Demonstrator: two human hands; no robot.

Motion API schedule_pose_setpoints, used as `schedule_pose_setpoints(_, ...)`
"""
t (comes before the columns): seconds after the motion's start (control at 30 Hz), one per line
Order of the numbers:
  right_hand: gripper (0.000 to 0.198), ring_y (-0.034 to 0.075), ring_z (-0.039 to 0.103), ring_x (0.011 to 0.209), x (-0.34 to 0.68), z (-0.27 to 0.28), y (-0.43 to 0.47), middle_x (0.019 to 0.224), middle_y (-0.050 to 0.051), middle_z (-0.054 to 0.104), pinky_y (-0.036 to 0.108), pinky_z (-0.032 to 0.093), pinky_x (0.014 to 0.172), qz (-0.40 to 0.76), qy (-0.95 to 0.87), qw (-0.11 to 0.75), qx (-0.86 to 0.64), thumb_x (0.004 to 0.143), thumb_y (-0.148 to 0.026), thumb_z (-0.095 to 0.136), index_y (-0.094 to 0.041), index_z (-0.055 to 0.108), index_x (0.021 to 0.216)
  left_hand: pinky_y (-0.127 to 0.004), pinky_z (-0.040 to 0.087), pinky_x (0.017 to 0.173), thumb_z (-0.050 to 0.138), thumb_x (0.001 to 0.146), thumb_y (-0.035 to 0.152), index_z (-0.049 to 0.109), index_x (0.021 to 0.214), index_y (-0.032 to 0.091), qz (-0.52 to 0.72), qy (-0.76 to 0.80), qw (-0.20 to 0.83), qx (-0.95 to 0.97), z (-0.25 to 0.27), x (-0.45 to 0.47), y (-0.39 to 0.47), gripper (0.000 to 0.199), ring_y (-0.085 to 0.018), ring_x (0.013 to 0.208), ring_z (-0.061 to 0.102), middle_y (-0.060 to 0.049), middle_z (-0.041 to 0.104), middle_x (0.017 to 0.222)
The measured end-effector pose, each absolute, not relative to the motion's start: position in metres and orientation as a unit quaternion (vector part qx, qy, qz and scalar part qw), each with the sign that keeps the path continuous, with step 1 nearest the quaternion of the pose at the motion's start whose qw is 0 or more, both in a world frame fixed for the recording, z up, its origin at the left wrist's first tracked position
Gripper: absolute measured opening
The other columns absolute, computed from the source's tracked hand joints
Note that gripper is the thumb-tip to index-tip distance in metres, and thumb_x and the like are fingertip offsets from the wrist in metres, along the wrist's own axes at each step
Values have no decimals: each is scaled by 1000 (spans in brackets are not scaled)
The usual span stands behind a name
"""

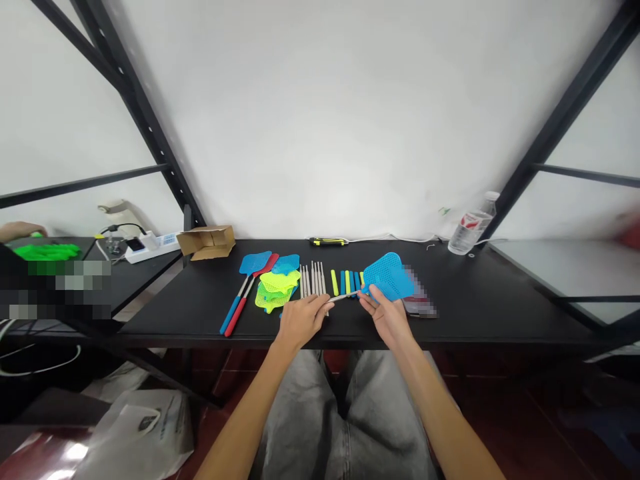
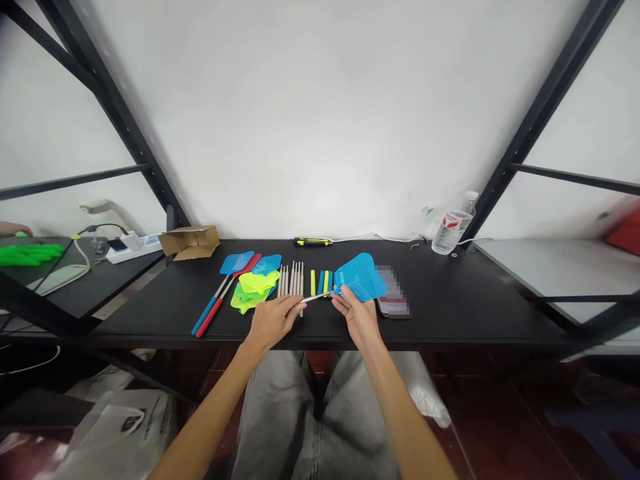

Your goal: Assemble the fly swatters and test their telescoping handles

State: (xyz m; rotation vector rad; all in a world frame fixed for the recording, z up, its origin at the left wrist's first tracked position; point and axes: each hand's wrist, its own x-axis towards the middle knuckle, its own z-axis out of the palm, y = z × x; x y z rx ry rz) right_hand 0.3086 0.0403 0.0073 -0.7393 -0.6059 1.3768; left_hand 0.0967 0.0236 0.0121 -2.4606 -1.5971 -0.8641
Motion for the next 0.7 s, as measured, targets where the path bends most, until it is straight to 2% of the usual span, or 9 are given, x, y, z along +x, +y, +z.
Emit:
schedule_pose_setpoints(0.33, 32, 19, 74, 78, 305, 1, 42, 89, 4, 77, 29, 61, 74, 595, -288, 671, -336, 64, -33, 87, -20, 73, 89, -26, 24, 55, 36, 100, 46, 67, 106, 27, -259, -510, 65, -818, 12, 97, 22, 37, -15, 71, 62, -3, 71, 85)
schedule_pose_setpoints(0.7, 30, 18, 74, 78, 305, 0, 42, 91, 3, 77, 29, 61, 75, 597, -292, 668, -335, 66, -33, 86, -22, 73, 91, -25, 25, 55, 34, 101, 45, 67, 103, 26, -260, -511, 47, -818, 13, 97, 22, 38, -15, 71, 63, -4, 71, 85)
